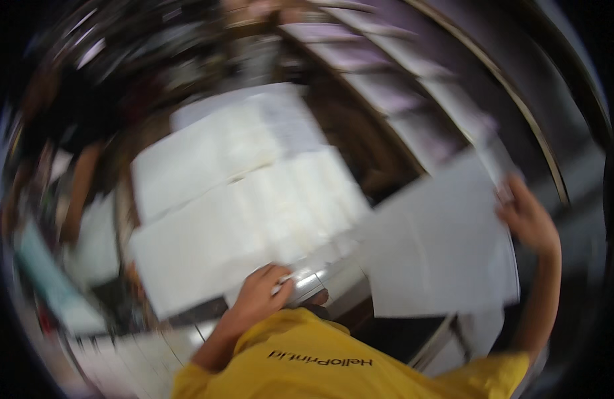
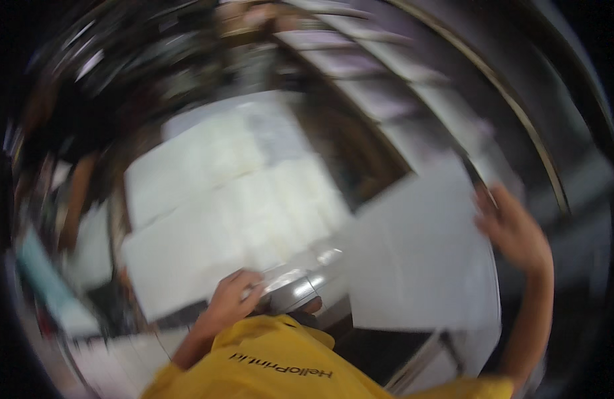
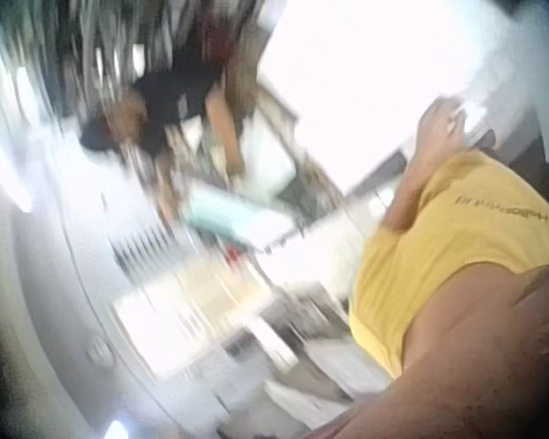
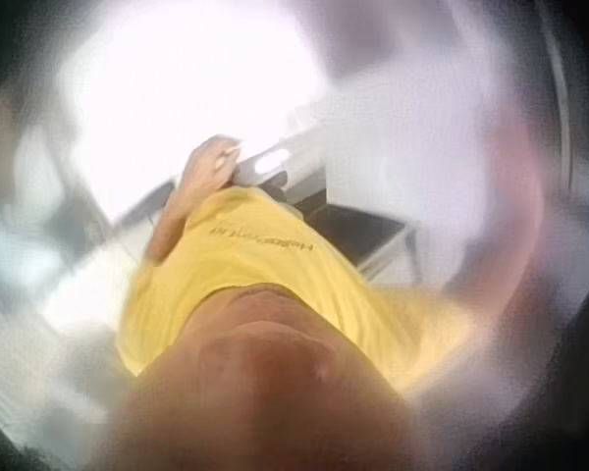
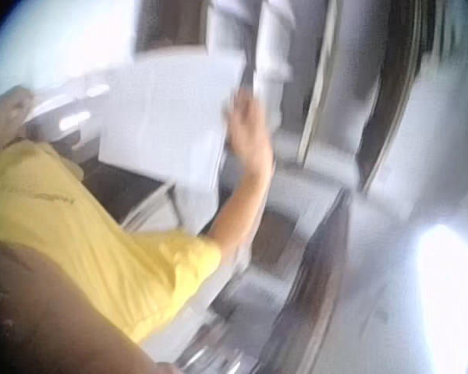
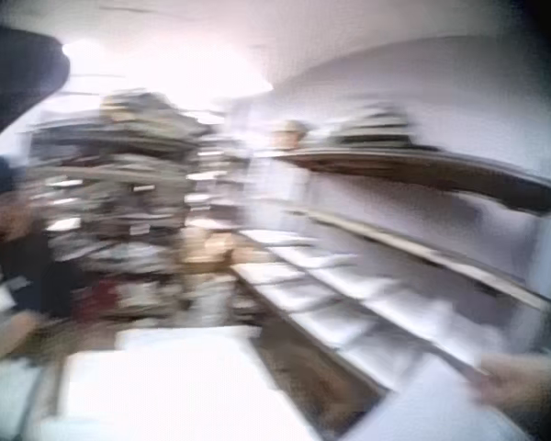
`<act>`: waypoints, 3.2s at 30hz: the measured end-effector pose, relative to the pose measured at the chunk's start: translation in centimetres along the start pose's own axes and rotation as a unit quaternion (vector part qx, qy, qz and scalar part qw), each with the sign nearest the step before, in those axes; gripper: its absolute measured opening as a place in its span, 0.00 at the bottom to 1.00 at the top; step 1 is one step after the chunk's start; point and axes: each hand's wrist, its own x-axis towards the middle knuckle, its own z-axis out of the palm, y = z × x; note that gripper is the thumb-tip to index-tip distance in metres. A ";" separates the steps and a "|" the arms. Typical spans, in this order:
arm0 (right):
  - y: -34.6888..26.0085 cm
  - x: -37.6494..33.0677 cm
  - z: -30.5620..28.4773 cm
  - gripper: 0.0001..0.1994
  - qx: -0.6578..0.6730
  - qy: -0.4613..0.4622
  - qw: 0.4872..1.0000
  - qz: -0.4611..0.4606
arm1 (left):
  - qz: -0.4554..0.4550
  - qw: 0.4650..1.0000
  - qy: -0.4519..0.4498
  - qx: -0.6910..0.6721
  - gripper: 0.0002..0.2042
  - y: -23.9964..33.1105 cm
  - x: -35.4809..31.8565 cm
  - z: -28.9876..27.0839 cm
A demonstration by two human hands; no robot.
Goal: The person repeatedly picks up white paper sheets from a table and places them onto a metal shelving unit. The person moves between the table and the shelf, stacking the sheets in a pile.
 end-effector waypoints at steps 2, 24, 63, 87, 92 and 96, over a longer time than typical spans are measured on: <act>0.5 0.8 -2.6 0.12 -0.028 0.007 1.000 -0.006 | 0.014 1.000 0.003 -0.003 0.07 -1.1 -1.4 0.4; 29.9 -32.2 -14.3 0.07 0.103 0.576 0.735 0.344 | 0.170 0.947 -0.273 0.023 0.08 0.6 2.9 10.3; 32.8 -32.2 -11.2 0.05 0.182 0.574 0.662 0.447 | 0.215 0.920 -0.327 0.036 0.10 0.1 5.7 12.9; 35.7 -30.2 -8.9 0.10 0.023 0.466 0.670 0.577 | 0.157 0.936 -0.311 0.049 0.10 -0.3 4.4 10.6; 44.8 -35.6 -13.0 0.18 -0.373 0.264 0.685 0.568 | 0.188 0.933 -0.300 0.060 0.10 -0.2 4.4 9.3; 41.4 -32.4 -19.0 0.23 -0.174 0.469 0.812 0.300 | 0.223 0.931 -0.286 0.034 0.11 -1.2 3.9 7.4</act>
